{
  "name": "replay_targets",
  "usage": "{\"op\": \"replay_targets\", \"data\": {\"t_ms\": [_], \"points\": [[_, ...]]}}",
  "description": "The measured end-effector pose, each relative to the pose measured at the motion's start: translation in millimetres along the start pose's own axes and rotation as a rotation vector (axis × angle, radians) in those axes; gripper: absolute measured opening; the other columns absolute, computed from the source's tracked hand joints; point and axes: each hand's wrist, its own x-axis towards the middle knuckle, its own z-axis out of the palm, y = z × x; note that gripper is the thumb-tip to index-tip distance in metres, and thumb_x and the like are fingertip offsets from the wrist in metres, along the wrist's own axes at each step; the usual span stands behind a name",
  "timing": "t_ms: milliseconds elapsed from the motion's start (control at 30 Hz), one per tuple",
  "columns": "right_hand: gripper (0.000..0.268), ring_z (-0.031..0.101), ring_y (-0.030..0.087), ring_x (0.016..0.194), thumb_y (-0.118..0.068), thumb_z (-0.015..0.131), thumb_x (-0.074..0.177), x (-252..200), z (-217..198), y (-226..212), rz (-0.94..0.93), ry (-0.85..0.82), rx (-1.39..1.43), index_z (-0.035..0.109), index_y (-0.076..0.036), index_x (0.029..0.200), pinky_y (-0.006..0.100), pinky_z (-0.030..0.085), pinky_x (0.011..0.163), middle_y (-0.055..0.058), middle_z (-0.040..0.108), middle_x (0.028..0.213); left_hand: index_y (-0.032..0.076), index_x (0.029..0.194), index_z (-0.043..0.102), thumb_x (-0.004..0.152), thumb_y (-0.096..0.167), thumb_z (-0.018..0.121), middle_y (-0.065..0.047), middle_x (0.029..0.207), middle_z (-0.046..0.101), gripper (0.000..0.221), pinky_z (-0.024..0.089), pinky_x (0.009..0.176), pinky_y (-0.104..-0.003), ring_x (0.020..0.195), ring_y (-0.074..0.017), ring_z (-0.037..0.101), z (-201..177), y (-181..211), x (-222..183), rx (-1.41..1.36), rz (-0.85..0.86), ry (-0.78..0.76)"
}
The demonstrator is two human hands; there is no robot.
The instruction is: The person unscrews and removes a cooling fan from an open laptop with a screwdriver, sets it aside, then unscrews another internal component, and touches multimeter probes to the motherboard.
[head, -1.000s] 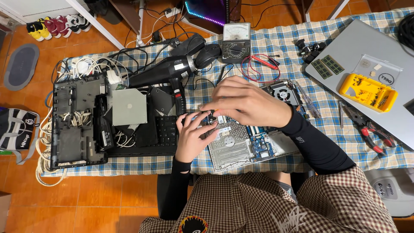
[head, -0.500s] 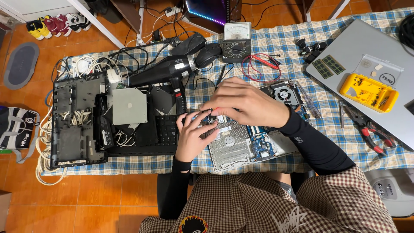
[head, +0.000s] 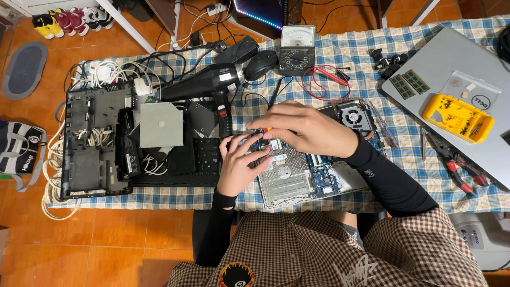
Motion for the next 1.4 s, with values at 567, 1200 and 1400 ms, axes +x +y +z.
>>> {"op": "replay_targets", "data": {"t_ms": [567, 1200, 1400], "points": [[0.03, 0.064, 0.022, 0.084, -0.014, 0.064, 0.105, -2, -3, -1, 0.044, 0.002, -0.034, 0.067, -0.01, 0.134, 0.038, 0.054, 0.078, 0.009, 0.069, 0.099, 0.021, 0.1, 0.085, 0.085, 0.04, 0.083, 0.0, 0.134, 0.07, 0.024, 0.024, 0.117, -0.046, 0.131, -0.0241, 0.054, 0, -1, 0, -0.002, -0.005, -0.007], [0.032, 0.063, 0.018, 0.079, -0.019, 0.068, 0.107, -13, -23, 6, 0.076, 0.04, -0.208, 0.068, -0.007, 0.137, 0.033, 0.052, 0.073, 0.009, 0.072, 0.097, 0.022, 0.105, 0.084, 0.088, 0.038, 0.082, -0.003, 0.14, 0.068, 0.023, 0.022, 0.119, -0.05, 0.134, -0.0268, 0.052, 3, -4, -5, -0.029, -0.022, -0.043], [0.029, 0.071, 0.018, 0.108, -0.013, 0.06, 0.117, -24, -51, 5, 0.005, 0.155, -0.224, 0.059, -0.003, 0.144, 0.028, 0.056, 0.097, 0.01, 0.071, 0.12, 0.021, 0.105, 0.085, 0.088, 0.037, 0.085, -0.002, 0.139, 0.068, 0.023, 0.023, 0.119, -0.049, 0.133, -0.0273, 0.054, 2, -4, -4, -0.023, -0.026, -0.033]]}}
